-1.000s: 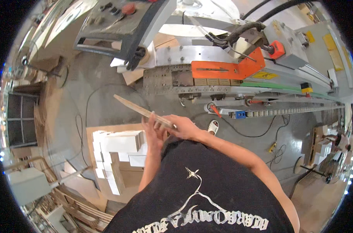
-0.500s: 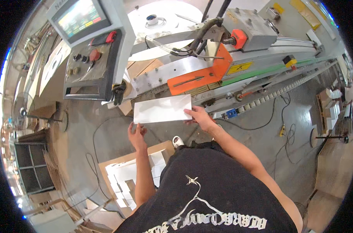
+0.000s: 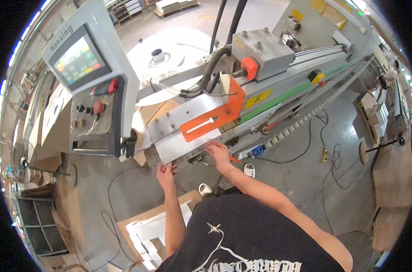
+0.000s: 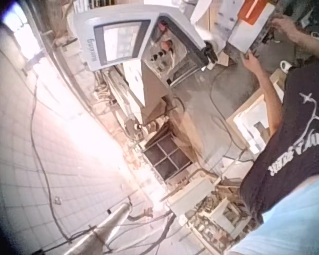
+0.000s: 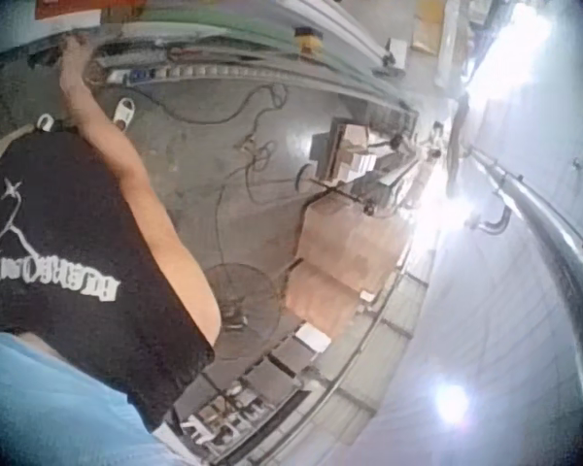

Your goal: Feeding wooden panels into an industrial edge-banding machine and stacking the finished pieces at the end of the conveyor.

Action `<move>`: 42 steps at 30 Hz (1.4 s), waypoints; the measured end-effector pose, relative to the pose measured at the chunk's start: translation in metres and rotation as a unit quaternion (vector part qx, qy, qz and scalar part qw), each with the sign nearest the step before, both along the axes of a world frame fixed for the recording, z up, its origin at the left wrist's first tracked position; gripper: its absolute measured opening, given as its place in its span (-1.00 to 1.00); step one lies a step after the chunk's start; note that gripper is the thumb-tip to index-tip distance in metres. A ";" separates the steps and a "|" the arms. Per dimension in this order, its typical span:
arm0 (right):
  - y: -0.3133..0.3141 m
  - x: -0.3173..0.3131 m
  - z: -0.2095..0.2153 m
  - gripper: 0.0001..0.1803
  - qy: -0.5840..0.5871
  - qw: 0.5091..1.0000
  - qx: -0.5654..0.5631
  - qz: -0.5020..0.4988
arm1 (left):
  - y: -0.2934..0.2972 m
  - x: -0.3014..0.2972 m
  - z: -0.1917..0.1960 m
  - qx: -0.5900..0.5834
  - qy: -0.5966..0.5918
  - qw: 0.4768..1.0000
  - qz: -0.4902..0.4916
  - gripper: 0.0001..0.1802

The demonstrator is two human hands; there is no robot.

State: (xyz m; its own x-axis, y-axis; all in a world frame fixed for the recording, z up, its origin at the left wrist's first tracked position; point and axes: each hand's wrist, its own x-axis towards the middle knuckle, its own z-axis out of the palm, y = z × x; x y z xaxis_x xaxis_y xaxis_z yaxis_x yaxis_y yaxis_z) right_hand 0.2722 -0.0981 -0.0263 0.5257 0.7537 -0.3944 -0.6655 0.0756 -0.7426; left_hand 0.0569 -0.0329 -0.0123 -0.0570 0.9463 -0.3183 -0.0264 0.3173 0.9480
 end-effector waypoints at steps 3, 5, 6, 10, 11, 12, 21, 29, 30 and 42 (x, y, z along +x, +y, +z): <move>0.002 0.011 0.000 -0.67 0.028 0.999 -0.006 -0.018 | 0.000 0.016 0.004 -0.010 -0.013 0.999 -0.029 -0.38; 0.001 0.021 0.002 -0.79 -0.007 0.996 -0.012 -0.088 | -0.004 0.030 0.004 -0.012 -0.018 0.998 -0.058 -0.37; -0.001 0.029 -0.001 -0.79 -0.004 0.996 -0.015 -0.087 | -0.005 0.035 -0.001 -0.009 -0.043 0.995 -0.088 -0.37; -0.005 0.080 -0.016 -0.76 -0.027 0.992 -0.030 -0.116 | -0.017 0.078 0.009 -0.041 -0.078 0.988 -0.130 -0.32; -0.008 0.090 -0.015 -0.78 -0.011 0.990 -0.024 -0.141 | -0.019 0.089 0.011 -0.047 -0.078 0.987 -0.132 -0.32; -0.009 0.098 -0.016 -0.78 -0.011 0.989 -0.028 -0.142 | -0.019 0.097 0.011 -0.038 -0.080 0.981 -0.174 -0.26; -0.024 0.133 0.008 -0.71 -0.031 0.992 -0.044 -0.111 | -0.024 0.114 0.023 -0.086 -0.080 0.950 -0.289 -0.14; -0.115 0.157 -0.009 -0.69 -0.590 0.778 -0.215 0.033 | -0.023 -0.038 0.007 -0.081 -0.056 0.982 -0.160 -0.63; -0.123 0.141 -0.014 -0.67 -0.685 0.681 -0.257 0.031 | -0.033 -0.073 -0.009 -0.092 -0.016 0.990 -0.109 -0.65; -0.124 0.165 -0.081 -0.67 -0.819 0.427 -0.331 0.194 | -0.127 -0.309 -0.154 -0.474 0.339 0.728 0.360 0.30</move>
